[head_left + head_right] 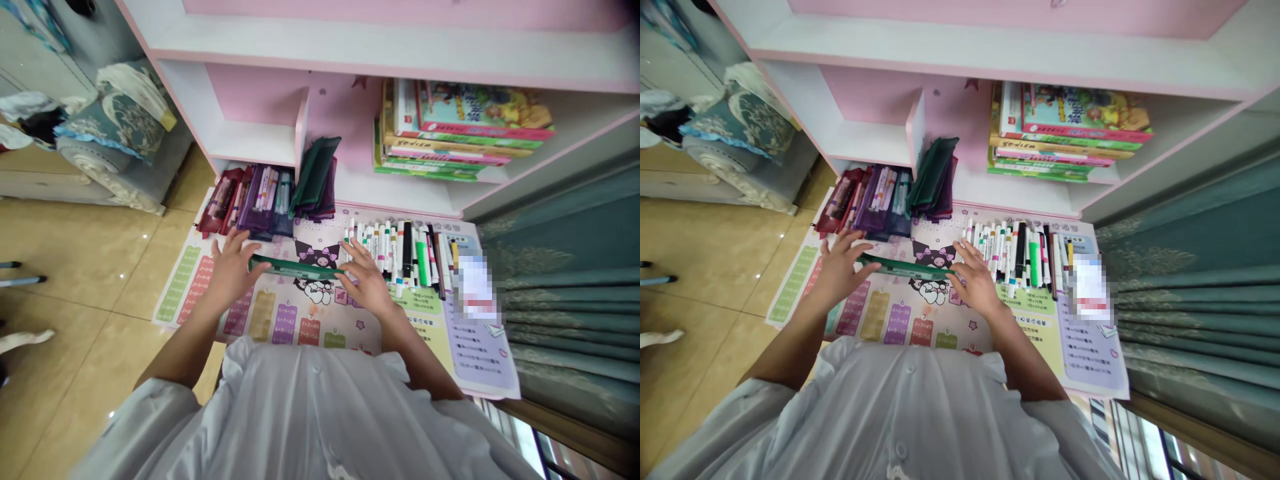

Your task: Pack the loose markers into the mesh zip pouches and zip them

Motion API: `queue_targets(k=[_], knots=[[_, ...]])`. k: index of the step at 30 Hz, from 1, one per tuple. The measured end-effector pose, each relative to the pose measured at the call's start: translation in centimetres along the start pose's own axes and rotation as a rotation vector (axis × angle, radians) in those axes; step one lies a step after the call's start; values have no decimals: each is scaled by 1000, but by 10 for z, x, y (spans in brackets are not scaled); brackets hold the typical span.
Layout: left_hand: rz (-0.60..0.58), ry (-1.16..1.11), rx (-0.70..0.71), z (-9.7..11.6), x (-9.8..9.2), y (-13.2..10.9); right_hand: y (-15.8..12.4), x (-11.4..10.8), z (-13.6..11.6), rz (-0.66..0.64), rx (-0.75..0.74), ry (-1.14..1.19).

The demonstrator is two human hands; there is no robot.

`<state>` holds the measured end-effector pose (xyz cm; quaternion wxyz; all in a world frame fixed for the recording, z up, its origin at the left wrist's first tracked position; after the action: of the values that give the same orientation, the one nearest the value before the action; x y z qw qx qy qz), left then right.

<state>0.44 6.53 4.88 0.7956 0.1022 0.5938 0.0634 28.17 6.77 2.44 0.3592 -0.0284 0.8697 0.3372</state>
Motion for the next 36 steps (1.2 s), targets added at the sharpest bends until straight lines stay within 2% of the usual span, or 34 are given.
queue_targets(k=[3, 6, 14, 18, 20, 22, 26, 29, 32, 36], knots=[[-62, -14, 130, 22, 14, -1, 0, 0, -1, 9, -13, 1], [-123, -32, 188, 34, 26, 1, 0, 0, -1, 24, -30, 0], [-119, -120, 256, 41, 27, 4, -2, 2, 3, 68, -35, 35], [-121, -185, 214, 33, 21, -2, -2, 0, 2, 115, -23, 54], [-74, -206, 149, 23, 11, -2, -2, -2, 3, 140, -4, 52], [32, -209, 60, 6, -5, 2, -2, -2, 2, 150, 4, 45], [300, -181, -151, -42, -40, 14, -3, 1, 2, 140, 7, 46], [435, -170, -275, -80, -54, 25, -4, 5, 3, 117, 5, 48], [490, -162, -429, -119, -54, 37, -4, 7, 3, 109, -3, 44], [401, -180, -541, -154, -31, 59, -4, 5, 4, 120, -11, 39]])
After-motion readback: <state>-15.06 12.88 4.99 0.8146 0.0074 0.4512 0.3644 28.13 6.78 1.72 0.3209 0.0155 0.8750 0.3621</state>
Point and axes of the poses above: each hand's wrist, its own y-axis towards the middle knuckle, its own x-axis out of the palm, z = x × y, the point moved 8 cm from there along y, towards the middle knuckle, and after that the axes turned 11 degrees about z, right-handed, at the moved point
